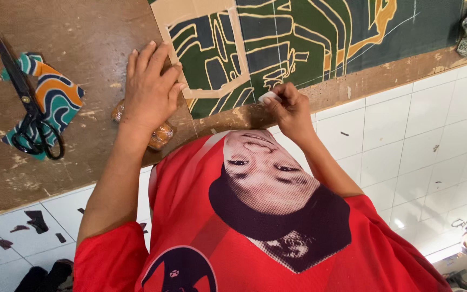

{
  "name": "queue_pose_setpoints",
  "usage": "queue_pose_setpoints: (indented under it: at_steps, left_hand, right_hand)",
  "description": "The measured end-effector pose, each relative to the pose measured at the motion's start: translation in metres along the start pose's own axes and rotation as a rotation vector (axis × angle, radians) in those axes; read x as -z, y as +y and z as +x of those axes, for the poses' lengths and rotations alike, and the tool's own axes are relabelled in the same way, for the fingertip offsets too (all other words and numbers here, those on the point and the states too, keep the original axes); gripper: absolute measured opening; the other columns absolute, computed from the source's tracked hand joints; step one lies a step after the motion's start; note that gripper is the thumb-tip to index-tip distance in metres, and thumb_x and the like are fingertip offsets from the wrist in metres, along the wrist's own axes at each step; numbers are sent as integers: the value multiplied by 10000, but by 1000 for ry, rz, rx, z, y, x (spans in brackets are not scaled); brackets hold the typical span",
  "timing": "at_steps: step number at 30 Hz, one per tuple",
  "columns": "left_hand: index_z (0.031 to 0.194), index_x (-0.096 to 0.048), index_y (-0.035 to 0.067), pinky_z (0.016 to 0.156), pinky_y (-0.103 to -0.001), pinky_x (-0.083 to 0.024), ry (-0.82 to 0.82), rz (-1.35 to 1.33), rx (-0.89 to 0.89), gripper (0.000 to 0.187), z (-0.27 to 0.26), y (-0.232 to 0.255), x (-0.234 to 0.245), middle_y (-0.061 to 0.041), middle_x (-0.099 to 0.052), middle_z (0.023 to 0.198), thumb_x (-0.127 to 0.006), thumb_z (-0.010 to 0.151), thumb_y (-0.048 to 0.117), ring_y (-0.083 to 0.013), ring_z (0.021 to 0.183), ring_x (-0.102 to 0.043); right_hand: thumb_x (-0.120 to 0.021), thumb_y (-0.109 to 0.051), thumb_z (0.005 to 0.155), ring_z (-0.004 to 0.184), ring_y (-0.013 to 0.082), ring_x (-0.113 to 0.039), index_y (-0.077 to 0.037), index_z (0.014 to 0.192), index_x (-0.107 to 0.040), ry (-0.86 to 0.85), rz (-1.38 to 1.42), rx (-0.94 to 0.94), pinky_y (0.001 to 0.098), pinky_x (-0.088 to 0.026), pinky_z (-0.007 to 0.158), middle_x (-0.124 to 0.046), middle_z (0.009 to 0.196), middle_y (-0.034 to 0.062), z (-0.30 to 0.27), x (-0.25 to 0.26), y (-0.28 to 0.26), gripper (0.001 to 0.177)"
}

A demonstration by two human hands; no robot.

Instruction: The person aligns a paper pattern on a large piece of patterned fabric and uses a white chalk-like marker with a wooden ruler to draw straight lines along the pattern edges. They reposition the pattern and ruler to mark additional sections of the fabric.

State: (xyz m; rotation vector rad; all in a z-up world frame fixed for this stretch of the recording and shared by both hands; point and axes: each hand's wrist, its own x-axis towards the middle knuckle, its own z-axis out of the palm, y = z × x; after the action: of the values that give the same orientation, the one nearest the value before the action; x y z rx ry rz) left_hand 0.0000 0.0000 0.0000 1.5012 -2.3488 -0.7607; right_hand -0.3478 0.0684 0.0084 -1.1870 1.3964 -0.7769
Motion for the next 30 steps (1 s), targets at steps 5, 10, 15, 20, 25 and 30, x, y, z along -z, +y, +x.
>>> queue_pose_setpoints:
  at_steps: [5, 10, 15, 20, 25, 30]
  left_hand:
    - [1197, -729, 69, 1201, -631, -280, 26, -10, -12, 330, 2, 2, 2, -165, -473, 1521, -787, 914, 229, -402, 1442, -408]
    - [1207, -730, 69, 1197, -630, -280, 28, -21, -10, 356, 0, 2, 3, -164, -479, 1520, -787, 895, 231, -399, 1440, -406]
    - [1187, -734, 71, 1192, -631, -283, 17, -7, -7, 359, 3, 5, 6, -167, -489, 1506, -789, 868, 226, -395, 1437, -409]
    - [1189, -741, 62, 1196, -629, -281, 28, -27, -28, 373, 1, -1, 4, -176, -493, 1513, -813, 867, 236, -402, 1440, -407]
    - [1208, -751, 67, 1228, -613, -277, 48, -42, -34, 397, -3, -9, -3, -149, -514, 1519, -855, 869, 246, -383, 1457, -412]
    - [1200, -760, 106, 1241, -609, -261, 73, -19, -19, 405, -2, -9, -9, -127, -521, 1521, -868, 857, 292, -363, 1465, -410]
  right_hand:
    - [-743, -29, 996, 761, 63, -602, -28, 1006, -616, 19, -248, -27, 230, -495, 661, -686, 859, 34, 5, -6, -18, 127]
    - [-699, -6, 993, 783, 72, -611, -27, 1011, -597, 11, -241, 66, 241, -503, 669, -675, 912, 37, 10, -8, -27, 106]
    - [-723, 1, 982, 758, 95, -617, -17, 980, -604, 9, -313, 112, 267, -527, 653, -652, 900, 53, 14, -12, -33, 120]
    - [-699, 83, 869, 740, 230, -632, -13, 1104, -679, -80, -511, 246, 338, -513, 652, -607, 860, 111, 18, -13, -36, 254]
    - [-734, 76, 846, 735, 306, -627, -17, 1174, -684, -206, -630, 428, 403, -509, 644, -598, 872, 131, 28, -27, -45, 345]
    - [-686, 90, 896, 921, 307, -704, -41, 1195, -645, -280, -570, 608, 383, -591, 782, -660, 1068, 130, 44, -57, -52, 329]
